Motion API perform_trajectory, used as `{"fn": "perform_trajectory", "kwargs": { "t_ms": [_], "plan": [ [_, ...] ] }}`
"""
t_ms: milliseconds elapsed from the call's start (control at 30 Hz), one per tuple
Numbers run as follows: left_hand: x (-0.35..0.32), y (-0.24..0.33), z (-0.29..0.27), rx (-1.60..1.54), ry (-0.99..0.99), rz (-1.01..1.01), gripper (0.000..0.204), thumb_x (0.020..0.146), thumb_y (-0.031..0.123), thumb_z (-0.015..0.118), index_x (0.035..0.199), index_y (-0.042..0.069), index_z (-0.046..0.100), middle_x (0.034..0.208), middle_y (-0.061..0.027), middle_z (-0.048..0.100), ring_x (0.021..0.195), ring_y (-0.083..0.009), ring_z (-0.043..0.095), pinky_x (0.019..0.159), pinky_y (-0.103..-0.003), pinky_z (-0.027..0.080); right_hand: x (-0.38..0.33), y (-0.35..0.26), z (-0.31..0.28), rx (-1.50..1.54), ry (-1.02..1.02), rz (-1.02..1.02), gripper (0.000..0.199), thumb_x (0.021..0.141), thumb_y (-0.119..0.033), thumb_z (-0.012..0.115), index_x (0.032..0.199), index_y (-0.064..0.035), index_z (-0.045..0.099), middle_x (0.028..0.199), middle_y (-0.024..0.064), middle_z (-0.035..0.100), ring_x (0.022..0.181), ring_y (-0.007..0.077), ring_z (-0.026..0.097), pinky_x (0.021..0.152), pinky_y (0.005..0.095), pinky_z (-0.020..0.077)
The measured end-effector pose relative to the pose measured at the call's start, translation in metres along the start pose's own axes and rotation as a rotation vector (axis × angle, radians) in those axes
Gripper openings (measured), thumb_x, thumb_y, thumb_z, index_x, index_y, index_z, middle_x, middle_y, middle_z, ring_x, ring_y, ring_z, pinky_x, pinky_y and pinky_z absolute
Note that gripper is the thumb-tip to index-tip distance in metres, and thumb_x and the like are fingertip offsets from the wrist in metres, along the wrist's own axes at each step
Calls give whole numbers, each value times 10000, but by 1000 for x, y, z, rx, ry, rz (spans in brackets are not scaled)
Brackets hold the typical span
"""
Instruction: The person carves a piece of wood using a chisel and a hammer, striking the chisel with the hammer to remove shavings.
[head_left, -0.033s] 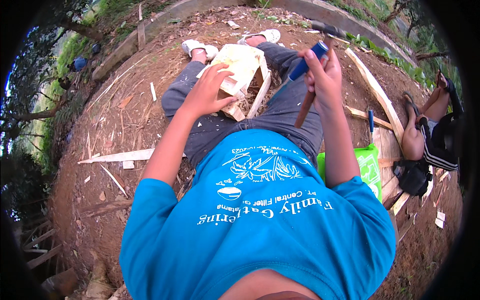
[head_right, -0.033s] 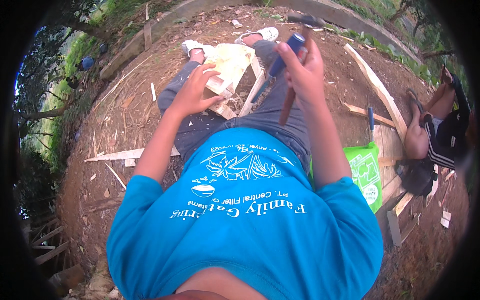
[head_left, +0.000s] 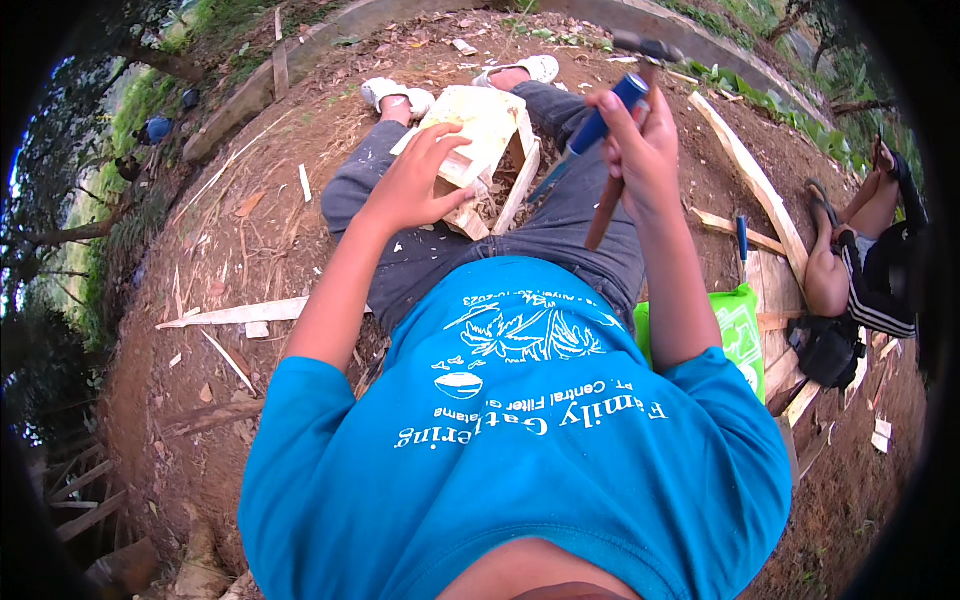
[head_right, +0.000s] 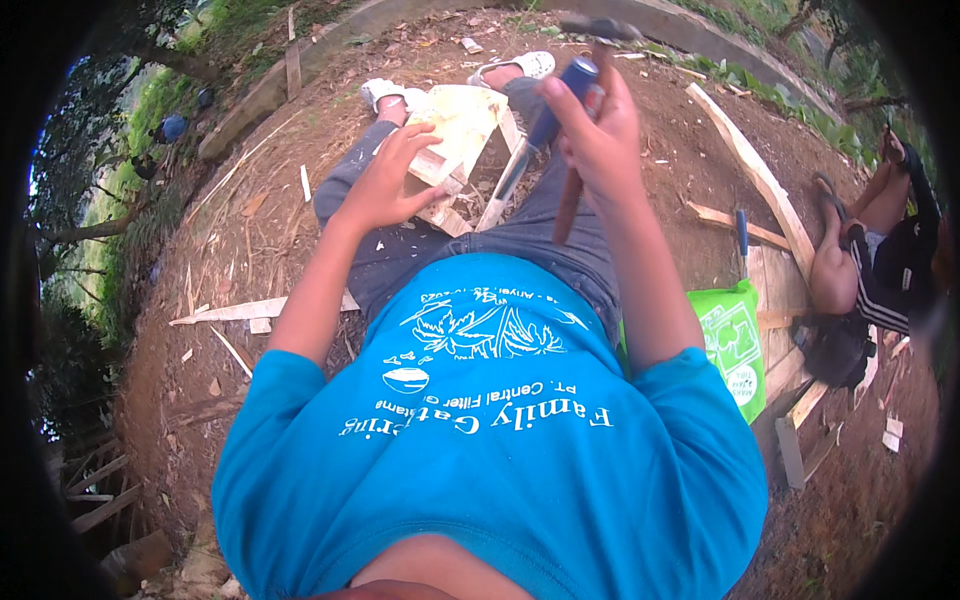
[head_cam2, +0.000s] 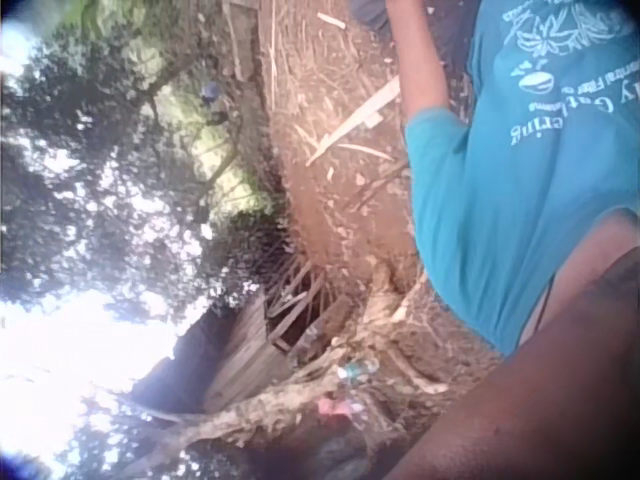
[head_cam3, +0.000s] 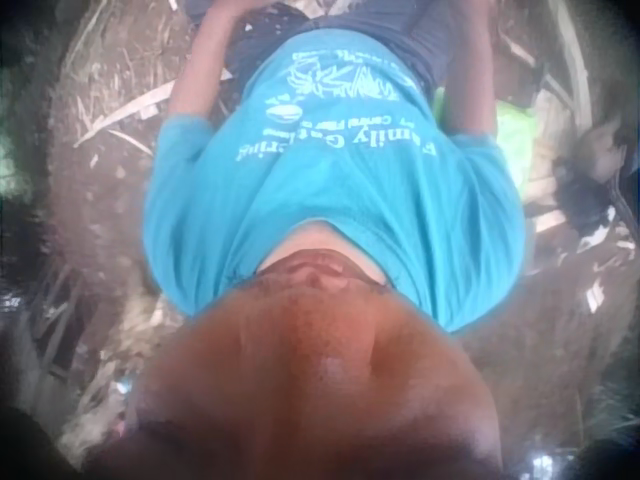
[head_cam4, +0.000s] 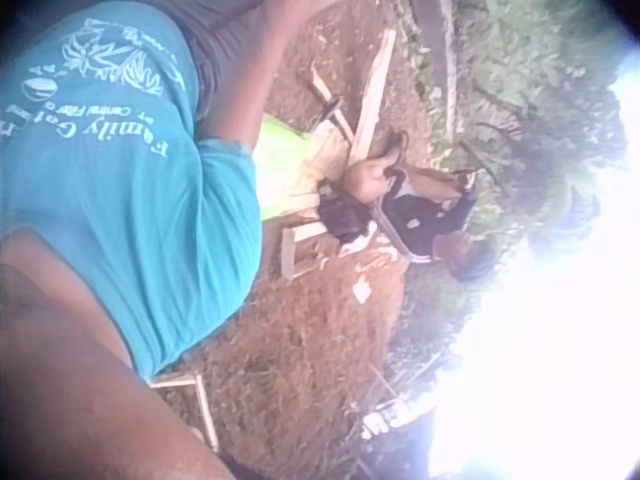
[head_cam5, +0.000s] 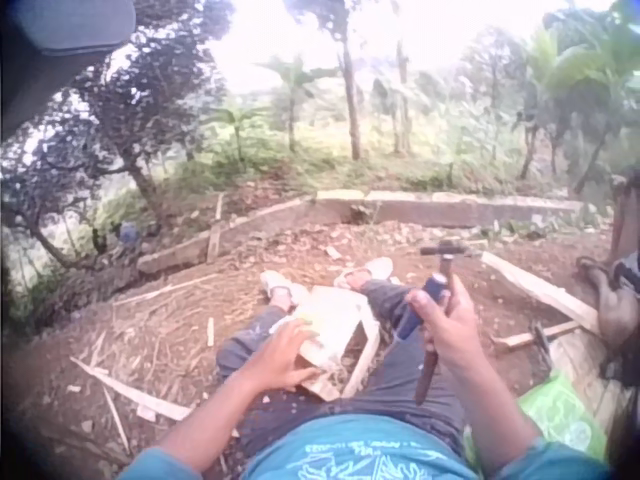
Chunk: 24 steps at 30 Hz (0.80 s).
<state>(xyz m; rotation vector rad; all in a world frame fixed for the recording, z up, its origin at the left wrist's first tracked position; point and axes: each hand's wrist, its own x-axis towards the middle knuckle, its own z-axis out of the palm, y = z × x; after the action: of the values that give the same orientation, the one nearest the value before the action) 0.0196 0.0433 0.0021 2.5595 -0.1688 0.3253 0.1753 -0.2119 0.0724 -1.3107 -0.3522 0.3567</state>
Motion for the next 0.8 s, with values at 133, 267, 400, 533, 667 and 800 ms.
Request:
{"fn": "perform_trajectory", "kwargs": {
  "t_ms": [133, 267, 400, 533, 667, 800],
  "plan": [
    [26, 13, 6, -523, 43, -99, 554, 969, 318, 643, 1445, 74, 503, 1385, -145, 580, 1287, -284, 575, 1127, -417, 417, 12, -3, 31, -81, -183, -157, 378, 987, -278, 720, 1212, -48, 521, 1034, 77, 708, 537, -1, 455, 435, 162, 343],
    [49, 19, 25, -1042, 57, -35, 432, 1089, 280, 455, 1380, -35, 509, 1216, -143, 657, 1149, -212, 638, 1050, -383, 470, 34, 6, 59, 1, -332, -209, 604, 991, -54, 679, 1493, 22, 354, 1078, 49, 561, 921, 83, 562, 784, 243, 486],
    [51, 20, 36, -1296, 78, -219, 317, 1023, 239, 443, 1171, -16, 560, 870, -51, 582, 779, -155, 592, 743, -294, 483, 55, 15, 77, -191, -407, -351, 437, 962, -169, 730, 1278, 7, 485, 995, 53, 512, 943, 121, 506, 826, 294, 458],
    [51, 20, 38, -1375, 185, -253, 199, 973, 202, 461, 1015, 20, 528, 782, 5, 444, 663, -96, 413, 608, -260, 352, 66, 15, 89, -267, -436, -445, 410, 947, -257, 747, 1177, -4, 519, 974, 60, 493, 933, 155, 475, 845, 324, 439],
    [53, 20, 36, -1317, 236, -239, 168, 974, 202, 464, 975, 38, 501, 770, 11, 425, 653, -83, 373, 594, -253, 309, 76, 14, 90, -228, -498, -494, 407, 960, -254, 730, 1202, -2, 520, 980, 62, 496, 940, 142, 476, 842, 316, 441],
    [52, 20, 38, -1343, 267, -271, 166, 982, 207, 466, 977, 44, 496, 761, 16, 414, 657, -83, 372, 604, -252, 314, 87, 19, 90, -318, -638, -367, 422, 970, -252, 710, 1242, 4, 513, 1001, 68, 505, 947, 148, 479, 850, 320, 441]
  ]
}}
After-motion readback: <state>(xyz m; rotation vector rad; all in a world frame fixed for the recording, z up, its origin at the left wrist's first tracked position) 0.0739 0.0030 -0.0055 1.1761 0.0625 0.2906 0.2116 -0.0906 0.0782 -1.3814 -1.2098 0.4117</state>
